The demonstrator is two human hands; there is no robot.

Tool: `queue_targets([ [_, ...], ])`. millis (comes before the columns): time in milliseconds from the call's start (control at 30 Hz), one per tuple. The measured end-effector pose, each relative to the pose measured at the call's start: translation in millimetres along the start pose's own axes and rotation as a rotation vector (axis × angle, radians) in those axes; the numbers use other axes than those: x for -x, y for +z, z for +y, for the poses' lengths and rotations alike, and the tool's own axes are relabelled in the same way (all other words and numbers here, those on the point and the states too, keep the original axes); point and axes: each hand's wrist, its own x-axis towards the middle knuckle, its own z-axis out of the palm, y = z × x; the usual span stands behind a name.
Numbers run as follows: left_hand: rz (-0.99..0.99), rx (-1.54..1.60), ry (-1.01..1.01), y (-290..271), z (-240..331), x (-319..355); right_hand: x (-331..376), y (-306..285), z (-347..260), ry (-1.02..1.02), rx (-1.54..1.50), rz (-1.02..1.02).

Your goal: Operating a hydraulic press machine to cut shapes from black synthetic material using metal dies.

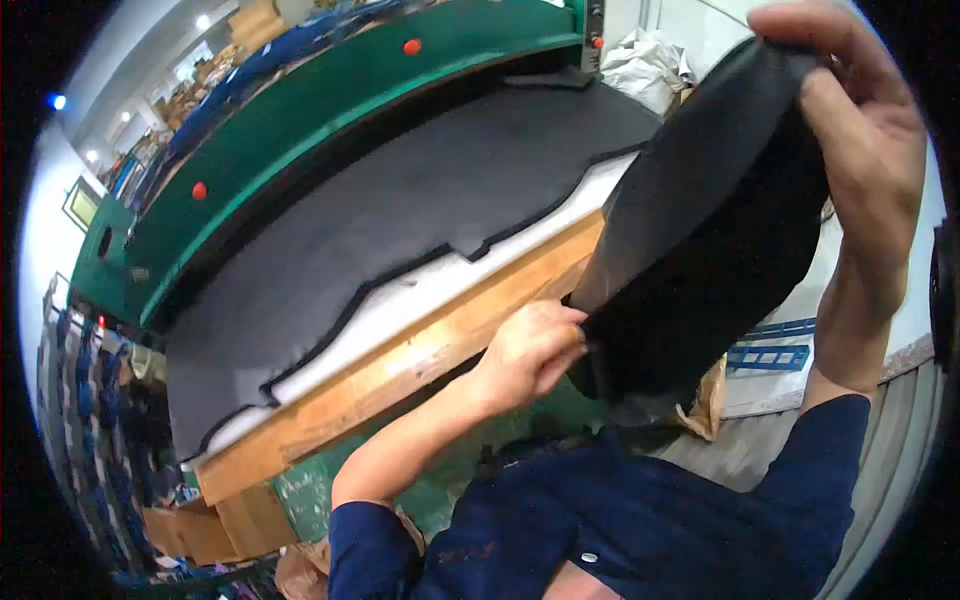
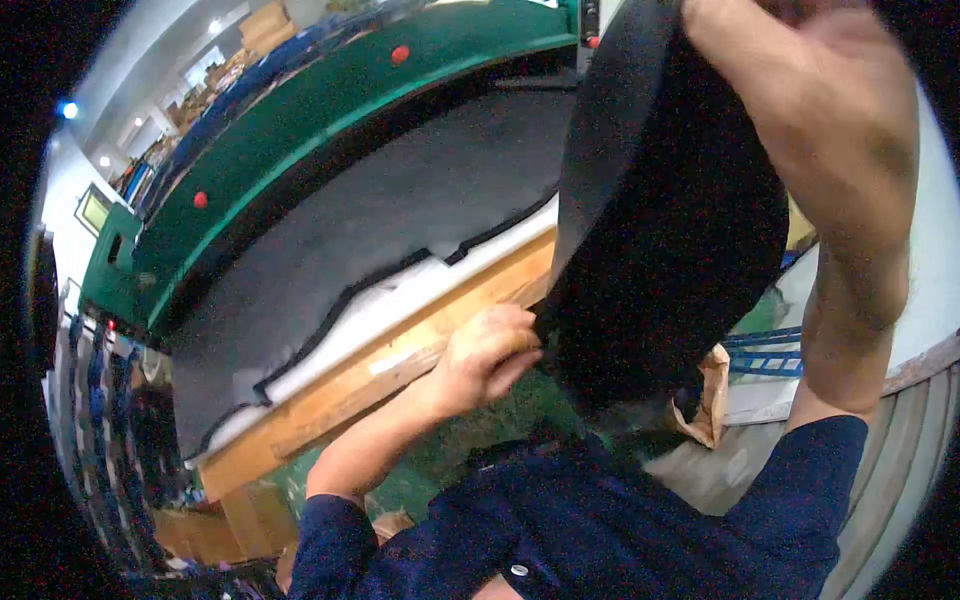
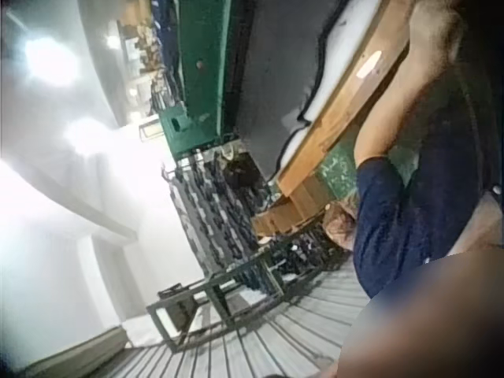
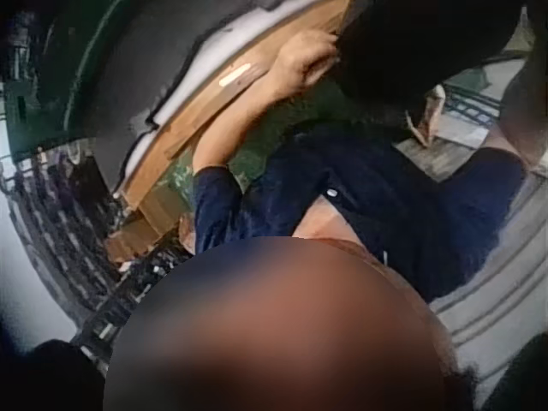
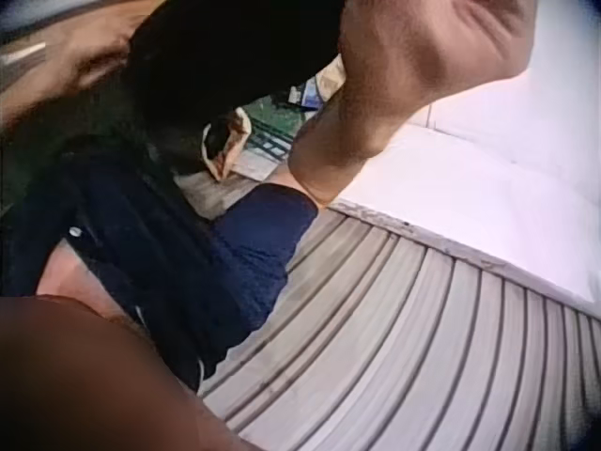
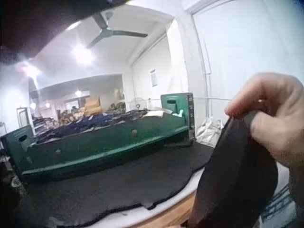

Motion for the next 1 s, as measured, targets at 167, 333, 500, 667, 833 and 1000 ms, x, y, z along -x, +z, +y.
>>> queue_targets([
  [167, 0.169, 0.029, -0.158, -11, 5, 18, -28, -44, 68, 0.020, 0.041, -0.114],
  [333, 0.243, 0.006, -0.199, -40, 17, 50, -55, -47, 99, 0.035, 0.038, -0.213],
  [500, 0.229, 0.198, -0.302, -55, 25, 74, -77, 2, 10, 0.012, 0.025, -0.269],
  [667, 0.401, -0.059, -0.325, -118, 55, 109, -71, 31, -46, 0.042, 0.049, -0.305],
  [833, 0.397, -0.494, -0.255, -205, 118, 118, -6, 93, 3, 0.323, -0.240, -0.404],
  [1000, 0.205, -0.747, -0.256, -236, 170, 81, 54, 155, 16, 0.470, -0.503, -0.593],
])
